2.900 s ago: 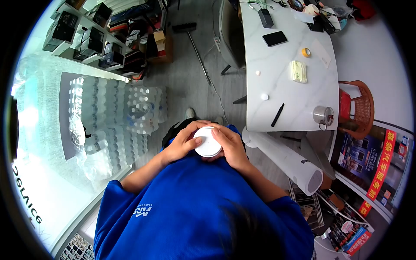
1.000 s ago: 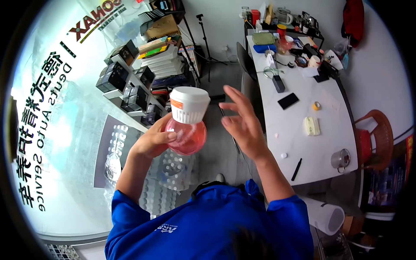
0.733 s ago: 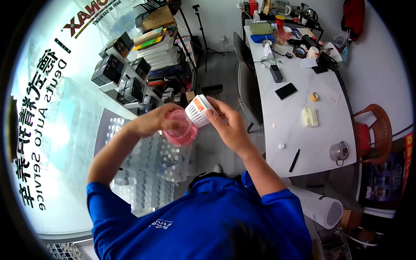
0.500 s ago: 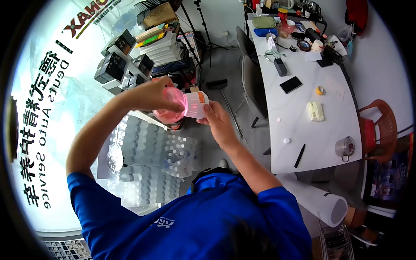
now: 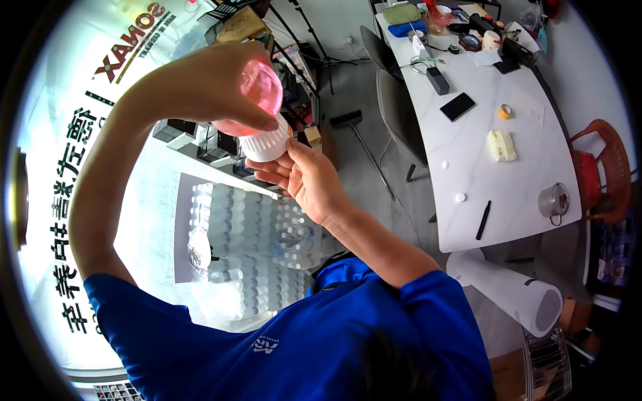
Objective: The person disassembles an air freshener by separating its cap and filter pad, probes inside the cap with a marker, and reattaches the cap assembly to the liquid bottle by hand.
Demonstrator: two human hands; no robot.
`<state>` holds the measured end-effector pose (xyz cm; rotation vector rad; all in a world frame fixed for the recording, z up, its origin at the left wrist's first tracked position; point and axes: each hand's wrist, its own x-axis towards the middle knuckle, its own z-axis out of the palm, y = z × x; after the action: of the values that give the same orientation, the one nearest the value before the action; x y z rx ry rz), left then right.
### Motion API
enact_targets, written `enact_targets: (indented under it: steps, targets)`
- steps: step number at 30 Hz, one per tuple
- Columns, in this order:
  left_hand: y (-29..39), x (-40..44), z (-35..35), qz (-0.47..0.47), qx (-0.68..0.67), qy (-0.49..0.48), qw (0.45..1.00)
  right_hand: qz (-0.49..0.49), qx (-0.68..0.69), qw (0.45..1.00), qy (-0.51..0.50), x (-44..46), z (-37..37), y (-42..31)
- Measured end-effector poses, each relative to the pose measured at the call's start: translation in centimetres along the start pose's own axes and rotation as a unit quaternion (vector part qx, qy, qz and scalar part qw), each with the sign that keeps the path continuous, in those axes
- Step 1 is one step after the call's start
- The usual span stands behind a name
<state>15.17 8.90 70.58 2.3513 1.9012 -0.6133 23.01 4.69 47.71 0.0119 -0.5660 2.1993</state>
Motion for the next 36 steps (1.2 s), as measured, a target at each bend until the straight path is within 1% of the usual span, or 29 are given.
enact_targets:
  steps: [2, 4, 5, 6, 8, 9, 12, 13, 16, 17, 18, 20, 21, 22, 23, 25, 28, 29, 31, 32, 34, 36]
  targets:
    - [0.0, -0.3, -0.7, 0.009, -0.009, 0.005, 1.0, -0.004, 0.005, 1.0, -0.002, -0.2, 0.6, -0.8]
    - [0.1, -0.8, -1.4, 0.012, -0.021, 0.045, 0.999, -0.009, 0.01, 1.0, -0.005, -0.4, 1.2, -1.6]
    - [-0.1, -0.8, -1.5, 0.017, 0.006, 0.074, 0.997, -0.007, 0.007, 1.0, -0.008, -0.4, 1.4, -1.9]
    - [0.1, -0.9, -1.8, 0.017, 0.009, 0.074, 0.997, -0.005, 0.004, 1.0, -0.012, -0.5, 1.6, -2.2]
    - [0.6, -1.3, -2.6, 0.03, -0.043, 0.074, 0.996, -0.009, -0.004, 1.0, -0.016, -0.5, 1.8, -2.7]
    - [0.5, -1.3, -2.7, 0.03, -0.048, 0.076, 0.995, -0.011, -0.014, 1.0, -0.018, -0.5, 1.8, -2.8]
    - [0.5, -1.3, -3.0, 0.05, -0.046, 0.095, 0.993, -0.02, -0.02, 0.999, -0.031, -0.4, 1.9, -3.3]
    - [0.5, -1.3, -3.1, 0.042, -0.032, 0.102, 0.993, -0.016, -0.02, 0.999, -0.022, -0.4, 2.1, -3.4]
    - [0.8, -1.4, -3.4, 0.04, -0.05, 0.086, 0.994, -0.01, -0.024, 1.0, -0.016, -0.4, 2.5, -3.7]
    - [0.4, -1.1, -3.3, 0.065, -0.028, 0.093, 0.993, -0.008, -0.025, 1.0, -0.017, -0.3, 2.4, -3.8]
    - [0.5, -1.2, -3.3, 0.063, -0.029, 0.094, 0.993, -0.012, -0.029, 0.999, -0.025, -0.2, 2.2, -3.7]
    - [1.3, -1.4, -3.7, 0.008, -0.014, 0.094, 0.995, -0.009, -0.032, 0.999, -0.027, -0.4, 2.0, -3.6]
    - [1.8, -1.9, -5.8, 0.034, -0.064, -0.046, 0.996, -0.012, -0.038, 0.999, -0.024, -0.4, 2.2, -3.7]
    - [2.3, -2.3, -7.9, 0.044, -0.116, -0.188, 0.974, -0.016, -0.044, 0.999, -0.022, -0.4, 2.2, -3.8]
    - [2.0, -2.3, -7.4, 0.025, -0.091, -0.151, 0.984, -0.014, -0.045, 0.999, -0.022, -0.5, 2.1, -3.7]
    - [1.8, -2.5, -7.0, 0.004, -0.068, -0.113, 0.991, -0.016, -0.038, 0.999, -0.021, -0.5, 2.0, -3.7]
    - [2.6, -3.7, -6.3, 0.002, -0.072, -0.082, 0.994, -0.02, -0.049, 0.998, -0.027, -0.6, 1.8, -3.8]
    - [3.4, -4.6, -5.9, 0.011, -0.04, -0.036, 0.999, -0.02, -0.05, 0.998, -0.025, -0.6, 1.7, -3.8]
    - [3.9, -4.8, -6.0, 0.021, -0.008, 0.011, 1.0, -0.03, -0.072, 0.996, -0.034, -0.7, 1.7, -3.8]
    - [3.7, -4.3, -6.5, -0.009, -0.04, -0.027, 0.999, -0.03, -0.073, 0.996, -0.033, -0.8, 1.7, -3.8]
    - [3.5, -4.4, -7.3, -0.038, -0.071, -0.065, 0.995, -0.031, -0.072, 0.997, -0.028, -0.9, 1.9, -3.8]
    - [2.9, -5.2, -7.8, -0.002, -0.137, -0.093, 0.986, -0.031, -0.072, 0.996, -0.032, -1.0, 2.1, -3.9]
